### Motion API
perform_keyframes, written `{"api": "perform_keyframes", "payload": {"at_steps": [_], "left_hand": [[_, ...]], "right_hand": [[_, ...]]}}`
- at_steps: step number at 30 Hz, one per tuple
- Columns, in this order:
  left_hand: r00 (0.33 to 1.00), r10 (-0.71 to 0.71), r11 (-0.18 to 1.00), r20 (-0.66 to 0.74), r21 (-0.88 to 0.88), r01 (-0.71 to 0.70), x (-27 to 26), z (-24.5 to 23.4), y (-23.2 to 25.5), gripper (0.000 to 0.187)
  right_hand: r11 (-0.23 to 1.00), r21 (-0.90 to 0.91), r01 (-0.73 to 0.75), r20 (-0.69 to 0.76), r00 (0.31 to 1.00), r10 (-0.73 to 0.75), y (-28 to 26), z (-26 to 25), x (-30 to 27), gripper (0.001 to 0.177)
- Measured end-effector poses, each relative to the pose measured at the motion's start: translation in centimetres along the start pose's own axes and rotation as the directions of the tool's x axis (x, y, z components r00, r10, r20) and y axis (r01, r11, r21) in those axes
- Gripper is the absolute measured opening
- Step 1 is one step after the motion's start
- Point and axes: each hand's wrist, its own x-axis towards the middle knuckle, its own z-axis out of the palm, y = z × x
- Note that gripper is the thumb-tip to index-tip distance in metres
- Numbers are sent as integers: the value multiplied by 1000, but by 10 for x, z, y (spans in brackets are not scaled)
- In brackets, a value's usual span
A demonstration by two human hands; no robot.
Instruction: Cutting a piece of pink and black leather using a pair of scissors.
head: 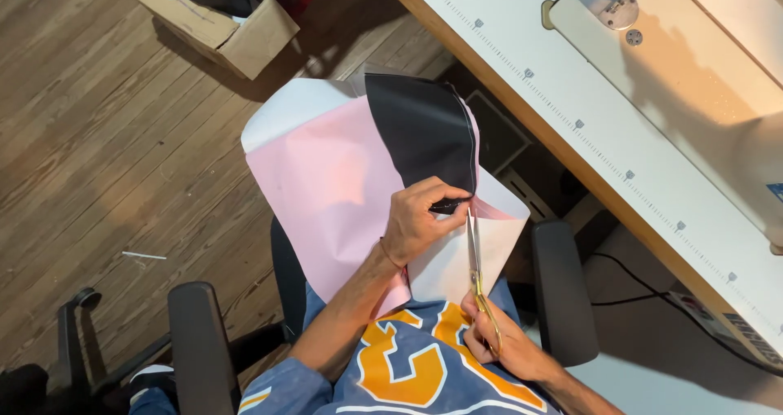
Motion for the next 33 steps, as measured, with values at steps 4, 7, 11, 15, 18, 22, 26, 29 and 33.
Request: {"api": "perform_keyframes", "payload": {"at_steps": [4, 7, 11, 15, 18, 22, 26, 29, 33], "left_hand": [[1000, 15, 1000, 8, 1, -15, 0, 0, -1, 16], [1000, 2, 1000, 11, -9, -2, -3, 1, -2, 17], [1000, 6, 1000, 11, 1, -6, -2, 0, -3, 15], [1000, 17, 1000, 17, 7, -17, -3, -2, -4, 14], [1000, 17, 1000, 10, 2, -17, -3, -2, -4, 15], [1000, 14, 1000, 15, -16, -13, -4, -4, -4, 16], [999, 41, 999, 15, -1, -40, -4, -5, -4, 16], [999, 40, 999, 18, 0, -40, -5, -4, -5, 16], [999, 46, 999, 17, -5, -46, -4, -3, -6, 17]], "right_hand": [[998, 33, 54, -13, 998, -54, -5, 3, 7, 35], [999, 43, 30, -46, 999, -28, -5, 5, 9, 39], [997, 75, 15, -55, 998, -11, -12, 9, 12, 32], [998, 37, 51, -58, 997, -49, -21, 16, 14, 29], [999, 15, 52, -54, 997, -51, -24, 17, 14, 29], [999, 6, 41, -62, 997, -41, -31, 20, 12, 27], [999, 15, 46, -55, 997, -46, -29, 18, 13, 23], [999, 20, 36, -57, 998, -35, -25, 16, 13, 22], [1000, -3, -18, -9, 1000, 18, -23, 11, 14, 21]]}}
